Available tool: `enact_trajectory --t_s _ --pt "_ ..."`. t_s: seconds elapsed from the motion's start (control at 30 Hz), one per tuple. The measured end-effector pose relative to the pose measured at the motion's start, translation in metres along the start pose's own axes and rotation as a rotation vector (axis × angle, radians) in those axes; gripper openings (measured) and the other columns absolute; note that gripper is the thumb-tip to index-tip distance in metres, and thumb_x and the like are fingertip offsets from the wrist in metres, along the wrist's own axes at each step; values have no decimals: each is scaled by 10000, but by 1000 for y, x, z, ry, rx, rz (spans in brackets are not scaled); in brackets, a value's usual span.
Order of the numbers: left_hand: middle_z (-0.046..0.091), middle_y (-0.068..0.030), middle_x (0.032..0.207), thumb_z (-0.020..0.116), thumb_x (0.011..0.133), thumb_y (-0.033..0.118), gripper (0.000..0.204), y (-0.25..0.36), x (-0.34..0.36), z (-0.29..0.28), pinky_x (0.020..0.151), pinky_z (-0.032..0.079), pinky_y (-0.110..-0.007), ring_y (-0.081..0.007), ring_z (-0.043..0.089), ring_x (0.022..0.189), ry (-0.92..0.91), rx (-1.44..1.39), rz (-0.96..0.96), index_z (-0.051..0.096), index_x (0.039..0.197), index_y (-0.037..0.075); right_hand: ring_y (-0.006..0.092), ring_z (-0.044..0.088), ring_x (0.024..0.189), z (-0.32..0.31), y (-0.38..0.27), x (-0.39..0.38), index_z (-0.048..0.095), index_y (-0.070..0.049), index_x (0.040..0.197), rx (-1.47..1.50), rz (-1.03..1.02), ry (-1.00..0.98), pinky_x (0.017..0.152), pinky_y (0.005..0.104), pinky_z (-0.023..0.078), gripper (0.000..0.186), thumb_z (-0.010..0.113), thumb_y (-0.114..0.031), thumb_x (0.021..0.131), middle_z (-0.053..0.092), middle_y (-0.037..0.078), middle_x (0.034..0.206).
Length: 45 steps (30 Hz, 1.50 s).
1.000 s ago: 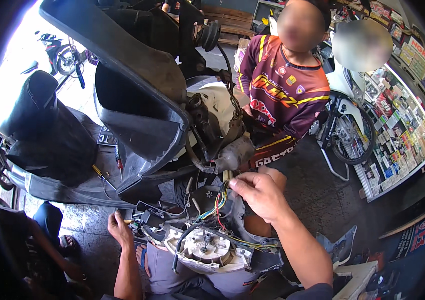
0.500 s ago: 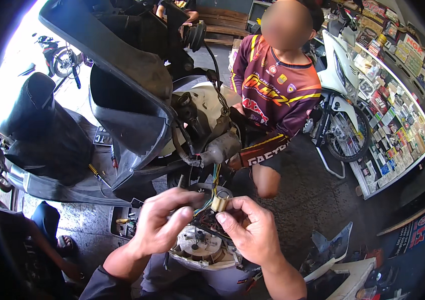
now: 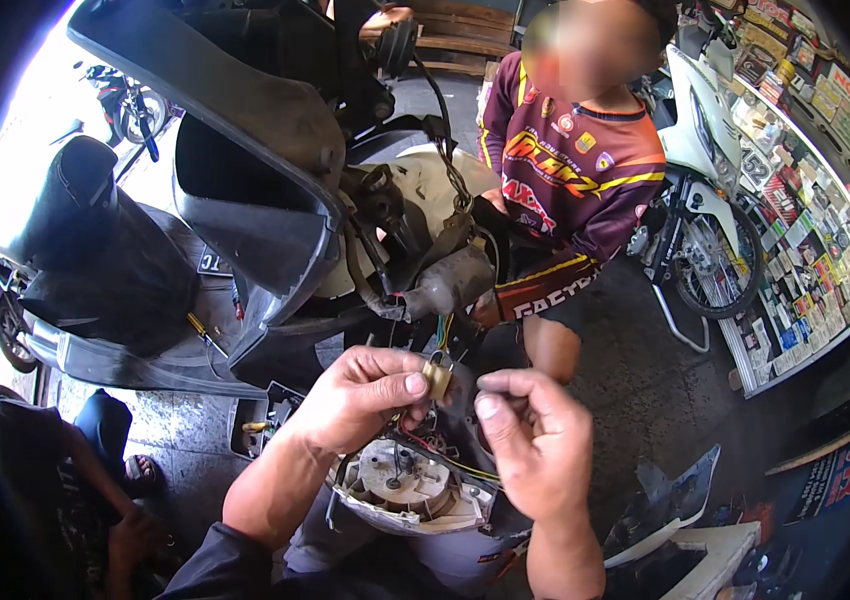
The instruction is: The person repairs electrical wiring on a motorcycle by hand, using pliers and scissors to strip and connect wires within the headlight assembly.
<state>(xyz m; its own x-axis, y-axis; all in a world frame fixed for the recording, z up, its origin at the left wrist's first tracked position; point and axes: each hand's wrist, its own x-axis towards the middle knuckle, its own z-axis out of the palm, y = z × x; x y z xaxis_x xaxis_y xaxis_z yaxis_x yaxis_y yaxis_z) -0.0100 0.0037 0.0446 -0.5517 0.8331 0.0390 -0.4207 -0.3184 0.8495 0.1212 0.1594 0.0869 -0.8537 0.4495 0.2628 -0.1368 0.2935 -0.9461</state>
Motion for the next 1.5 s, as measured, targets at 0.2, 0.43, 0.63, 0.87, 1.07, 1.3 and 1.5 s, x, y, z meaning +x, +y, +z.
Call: enact_trajectory --t_s 0.2,0.43,0.63,0.87,1.07,1.3,1.5 --pt "739 -87 918 722 925 207 249 4 10 4 700 473 -254 -93 599 752 -48 86 -64 760 1011 -24 49 580 773 -18 -10 28 678 57 1091 -47 -18 -181 705 203 472 184 679 -58 949 657 21 866" --pt "735 -93 912 716 929 140 204 9 9 13 732 491 -258 -106 632 797 -63 157 -36 751 1005 -46 53 609 753 -20 -9 39 698 37 1027 -184 -229 -212 687 221 495 127 675 -42 931 680 29 853" --pt "727 -73 932 729 932 141 217 4 8 17 759 504 -256 -104 631 848 -48 214 21 742 1046 -44 46 608 687 -17 -7 31 691 27 985 4 -34 -183 603 224 492 83 683 5 905 670 20 781" --pt "740 -107 950 690 946 85 167 5 12 17 824 519 -281 -136 661 880 -115 226 24 736 1016 -60 66 640 781 -30 -10 34 658 64 1030 16 38 -286 678 203 509 102 632 51 933 653 39 903" --pt "728 -127 967 684 950 159 237 3 12 23 777 486 -274 -130 620 843 -96 266 35 721 1026 -63 61 616 762 -51 -11 34 676 48 1075 41 106 -265 680 205 498 157 647 -4 930 683 32 912" --pt "726 -111 947 663 969 231 301 2 10 21 695 465 -243 -94 581 755 -109 295 46 709 1037 -59 64 618 797 -45 -9 37 700 44 1111 12 -68 -370 691 203 488 211 667 38 902 692 52 928" --pt "718 -137 930 685 938 213 292 6 10 25 689 456 -248 -103 584 755 -74 290 30 699 1028 -64 85 626 818 -50 -11 39 704 49 1093 -51 -155 -365 704 214 492 206 668 47 890 681 71 944"
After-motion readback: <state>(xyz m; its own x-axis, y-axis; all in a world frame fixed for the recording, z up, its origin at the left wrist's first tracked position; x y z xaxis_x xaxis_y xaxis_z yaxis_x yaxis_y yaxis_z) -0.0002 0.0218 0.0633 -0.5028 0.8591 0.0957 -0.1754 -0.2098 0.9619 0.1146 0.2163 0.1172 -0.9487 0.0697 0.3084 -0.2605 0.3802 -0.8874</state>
